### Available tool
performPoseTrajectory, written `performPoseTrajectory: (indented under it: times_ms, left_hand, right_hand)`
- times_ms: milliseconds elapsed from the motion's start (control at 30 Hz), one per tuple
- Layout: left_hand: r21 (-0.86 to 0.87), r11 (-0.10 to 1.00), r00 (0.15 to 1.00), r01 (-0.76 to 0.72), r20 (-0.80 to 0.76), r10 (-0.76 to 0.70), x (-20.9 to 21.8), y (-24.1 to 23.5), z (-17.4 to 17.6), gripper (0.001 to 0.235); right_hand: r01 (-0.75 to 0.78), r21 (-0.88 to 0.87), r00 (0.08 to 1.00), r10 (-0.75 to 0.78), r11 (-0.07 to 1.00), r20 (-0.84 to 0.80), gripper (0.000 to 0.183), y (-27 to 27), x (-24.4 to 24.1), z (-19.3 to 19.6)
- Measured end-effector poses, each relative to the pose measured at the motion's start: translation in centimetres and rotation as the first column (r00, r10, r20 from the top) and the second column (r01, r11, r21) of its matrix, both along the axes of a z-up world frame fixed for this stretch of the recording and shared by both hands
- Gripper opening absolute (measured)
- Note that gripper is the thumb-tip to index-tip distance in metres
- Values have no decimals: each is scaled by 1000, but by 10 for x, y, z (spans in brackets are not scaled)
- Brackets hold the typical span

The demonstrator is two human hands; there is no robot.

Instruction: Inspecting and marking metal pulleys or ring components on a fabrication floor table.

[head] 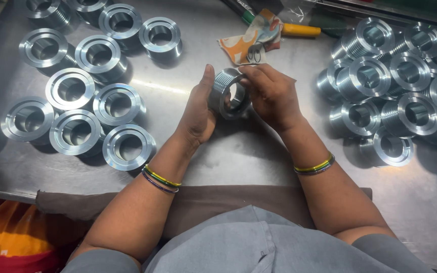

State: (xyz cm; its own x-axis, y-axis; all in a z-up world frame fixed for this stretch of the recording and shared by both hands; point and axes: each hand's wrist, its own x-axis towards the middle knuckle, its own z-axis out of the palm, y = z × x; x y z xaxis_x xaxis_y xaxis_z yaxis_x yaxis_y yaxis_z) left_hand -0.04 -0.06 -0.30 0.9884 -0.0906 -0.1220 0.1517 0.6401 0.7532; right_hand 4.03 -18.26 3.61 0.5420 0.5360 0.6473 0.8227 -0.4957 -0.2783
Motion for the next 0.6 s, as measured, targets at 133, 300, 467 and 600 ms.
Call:
performPoseTrajectory:
  times_ms: [133,300,467,600]
  left_hand:
    - [-47,988,984,-148,96,152,3,8,-5,51]
    - [-205,947,964,-247,49,262,5,17,2,40]
    - [-222,935,957,-276,29,289,3,18,6,27]
    - [-194,944,958,-266,51,281,4,16,4,24]
  right_hand:
    - [-46,193,975,86,980,-205,27,12,-1,-14]
    - [133,494,447,392,860,-804,45,20,-1,-18]
    - [193,623,212,588,758,-781,56,18,-1,-10]
    - [215,663,157,645,717,-748,56,17,-2,-8]
